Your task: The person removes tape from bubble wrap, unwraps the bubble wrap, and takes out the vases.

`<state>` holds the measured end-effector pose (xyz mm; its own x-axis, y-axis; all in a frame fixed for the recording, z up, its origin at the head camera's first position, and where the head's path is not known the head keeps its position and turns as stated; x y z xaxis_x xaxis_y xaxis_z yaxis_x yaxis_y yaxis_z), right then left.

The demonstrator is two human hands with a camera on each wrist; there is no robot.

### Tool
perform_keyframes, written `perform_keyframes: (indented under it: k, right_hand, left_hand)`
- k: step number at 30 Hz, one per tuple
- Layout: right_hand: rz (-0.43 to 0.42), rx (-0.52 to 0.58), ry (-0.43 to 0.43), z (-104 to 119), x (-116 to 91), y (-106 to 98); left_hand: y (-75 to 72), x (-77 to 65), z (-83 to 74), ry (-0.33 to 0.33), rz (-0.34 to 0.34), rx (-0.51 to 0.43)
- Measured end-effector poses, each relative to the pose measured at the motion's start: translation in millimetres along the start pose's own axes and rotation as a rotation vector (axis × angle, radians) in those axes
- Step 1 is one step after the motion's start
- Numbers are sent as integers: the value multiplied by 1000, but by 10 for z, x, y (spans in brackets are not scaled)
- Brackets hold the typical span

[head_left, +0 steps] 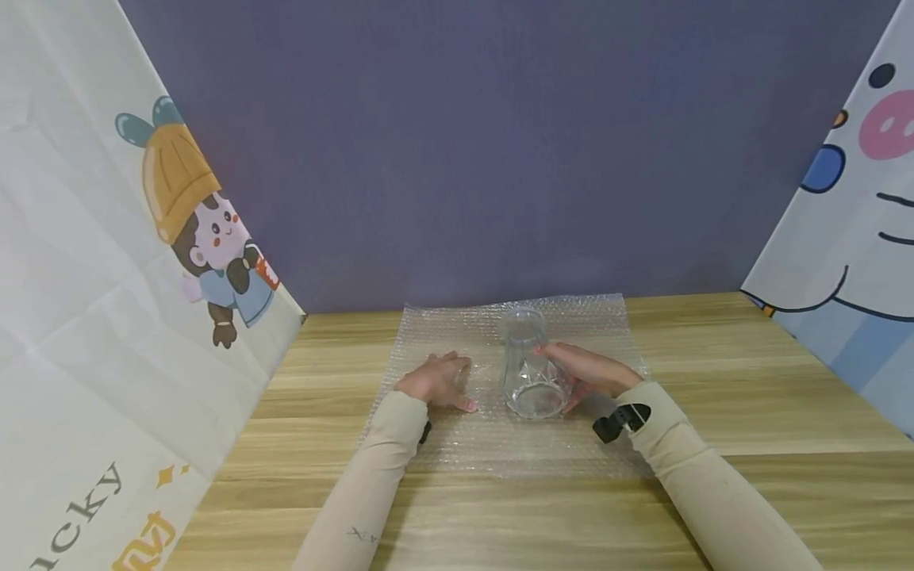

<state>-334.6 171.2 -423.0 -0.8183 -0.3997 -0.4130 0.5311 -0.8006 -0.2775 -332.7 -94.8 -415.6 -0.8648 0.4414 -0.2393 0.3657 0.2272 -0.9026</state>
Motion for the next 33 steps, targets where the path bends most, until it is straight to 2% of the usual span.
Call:
perform_keyframes:
  k: [27, 33]
  right_hand:
    - [-11, 9, -12, 2, 28, -41]
    - [-42, 21, -8, 29, -7, -65]
  left_hand:
    - [5, 13, 12, -7, 9, -1]
    - [5, 11, 5, -10, 12, -6]
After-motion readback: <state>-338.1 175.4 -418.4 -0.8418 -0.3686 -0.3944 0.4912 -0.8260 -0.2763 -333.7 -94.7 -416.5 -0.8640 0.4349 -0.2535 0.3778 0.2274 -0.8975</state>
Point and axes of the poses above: each hand's wrist, its own x-axis towards the middle knuckle, its own y-axis out of the palm, z = x × y, the point moved 3 cm from there along x, towards the middle knuckle, and after that the axes turned 6 degrees about y, right-handed, at the moved point
